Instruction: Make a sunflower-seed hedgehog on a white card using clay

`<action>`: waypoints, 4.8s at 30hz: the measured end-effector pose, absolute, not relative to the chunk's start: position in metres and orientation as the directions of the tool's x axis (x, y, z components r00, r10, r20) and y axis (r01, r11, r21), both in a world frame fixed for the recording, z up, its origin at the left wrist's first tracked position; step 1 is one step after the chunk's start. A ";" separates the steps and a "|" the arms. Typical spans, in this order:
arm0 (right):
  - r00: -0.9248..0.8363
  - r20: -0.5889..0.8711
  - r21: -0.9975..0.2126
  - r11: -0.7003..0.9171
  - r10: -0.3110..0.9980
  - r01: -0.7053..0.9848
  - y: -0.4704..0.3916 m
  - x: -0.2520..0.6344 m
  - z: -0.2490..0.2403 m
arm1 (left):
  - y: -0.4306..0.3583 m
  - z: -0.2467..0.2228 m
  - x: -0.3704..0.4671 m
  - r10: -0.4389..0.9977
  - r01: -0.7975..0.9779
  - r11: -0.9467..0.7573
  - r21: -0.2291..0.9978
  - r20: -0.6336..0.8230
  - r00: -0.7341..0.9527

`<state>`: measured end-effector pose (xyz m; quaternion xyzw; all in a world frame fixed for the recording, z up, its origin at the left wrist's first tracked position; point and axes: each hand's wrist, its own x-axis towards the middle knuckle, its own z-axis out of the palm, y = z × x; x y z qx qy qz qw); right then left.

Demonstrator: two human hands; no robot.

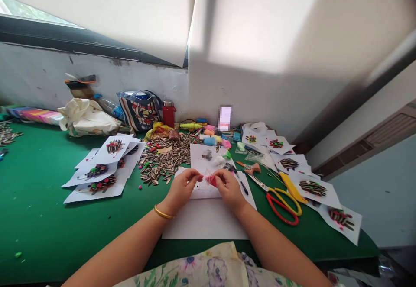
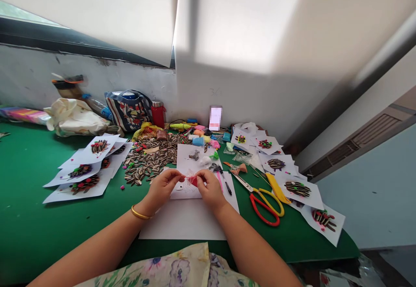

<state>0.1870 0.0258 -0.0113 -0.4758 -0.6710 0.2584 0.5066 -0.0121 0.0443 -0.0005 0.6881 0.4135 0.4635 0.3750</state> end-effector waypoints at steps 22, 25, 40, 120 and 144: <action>-0.049 0.379 -0.871 0.374 0.924 0.320 0.023 0.180 -0.011 | 0.032 0.007 -0.010 0.784 0.479 -0.612 0.629 0.561 0.266; 0.004 0.389 -0.870 0.366 0.921 0.329 0.026 0.183 -0.013 | 0.043 0.002 -0.015 0.903 0.246 -0.429 0.869 0.422 0.086; 0.028 0.461 -0.557 0.264 0.887 0.787 0.057 0.233 -0.019 | 0.052 0.008 -0.018 0.996 -0.109 -0.014 0.994 0.023 0.085; -0.282 0.350 -0.423 0.419 0.893 0.803 0.038 0.209 -0.022 | 0.059 0.008 -0.024 0.986 0.008 -0.116 0.993 0.114 0.119; -0.279 0.346 -0.424 0.414 0.896 0.805 0.040 0.210 -0.024 | 0.060 0.009 -0.025 0.987 0.139 -0.145 0.980 0.133 0.094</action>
